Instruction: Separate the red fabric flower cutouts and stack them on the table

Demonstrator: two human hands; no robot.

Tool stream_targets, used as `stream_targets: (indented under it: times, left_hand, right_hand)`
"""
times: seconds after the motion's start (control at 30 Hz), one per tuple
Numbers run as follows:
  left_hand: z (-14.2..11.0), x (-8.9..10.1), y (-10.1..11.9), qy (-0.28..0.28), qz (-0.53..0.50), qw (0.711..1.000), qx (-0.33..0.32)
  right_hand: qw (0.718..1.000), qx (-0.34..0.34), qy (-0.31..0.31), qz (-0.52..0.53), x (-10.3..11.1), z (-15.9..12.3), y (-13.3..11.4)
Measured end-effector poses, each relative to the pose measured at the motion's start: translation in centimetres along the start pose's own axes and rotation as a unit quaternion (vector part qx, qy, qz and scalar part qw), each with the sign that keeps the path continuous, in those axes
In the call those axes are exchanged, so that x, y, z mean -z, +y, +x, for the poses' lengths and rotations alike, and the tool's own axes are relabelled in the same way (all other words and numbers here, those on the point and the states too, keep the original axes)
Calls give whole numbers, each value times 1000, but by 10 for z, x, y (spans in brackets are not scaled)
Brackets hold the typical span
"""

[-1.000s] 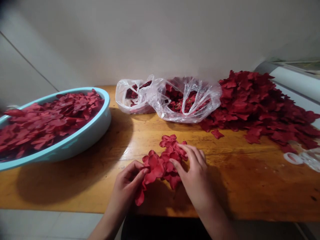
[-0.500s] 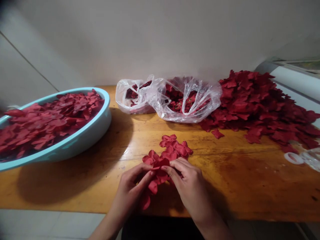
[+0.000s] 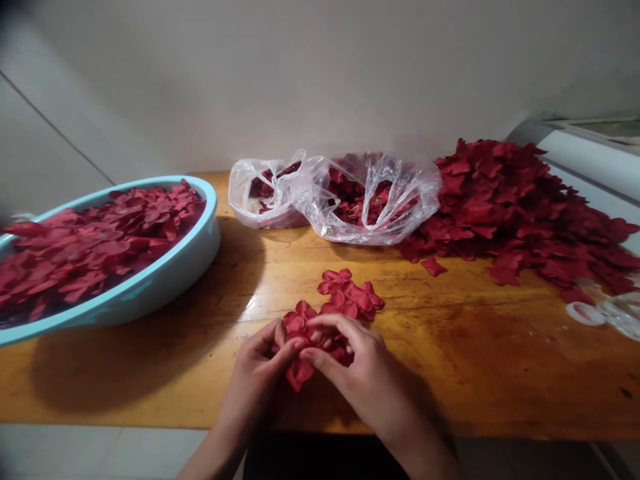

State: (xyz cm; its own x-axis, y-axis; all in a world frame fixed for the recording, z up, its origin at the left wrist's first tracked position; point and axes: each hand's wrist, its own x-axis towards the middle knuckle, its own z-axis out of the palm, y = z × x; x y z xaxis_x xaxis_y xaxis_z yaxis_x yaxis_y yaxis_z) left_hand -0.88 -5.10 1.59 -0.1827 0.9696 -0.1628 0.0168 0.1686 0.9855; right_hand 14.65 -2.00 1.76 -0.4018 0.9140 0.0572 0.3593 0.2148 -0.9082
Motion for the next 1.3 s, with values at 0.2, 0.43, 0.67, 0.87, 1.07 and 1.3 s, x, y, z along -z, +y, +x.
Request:
stream_targets:
  times: [0.2,0.43,0.67,0.87,1.07,1.3]
  left_hand:
    - [2,1,-2,-26,-8,1000,3]
    - [6,4,2,-26,122,988,-89]
    - [6,9,4,14,201,972,-117]
    - [4,4,5,85,186,965,-162]
    - [6,1,9,156,190,946,-213]
    - [11,10,3,182,157,959,-152]
  right_hand:
    - [989,11,132,-70,8,8,19]
    - [938,139,204,-244,9,4,15]
    - [968,119,125,-180,12,0,1]
    - [989,-4,-53,-135,-20,-20,-5]
    - [1000,-19,13,-19,-25,-16,-2]
    - [992,-5,121,23,9,-2,7]
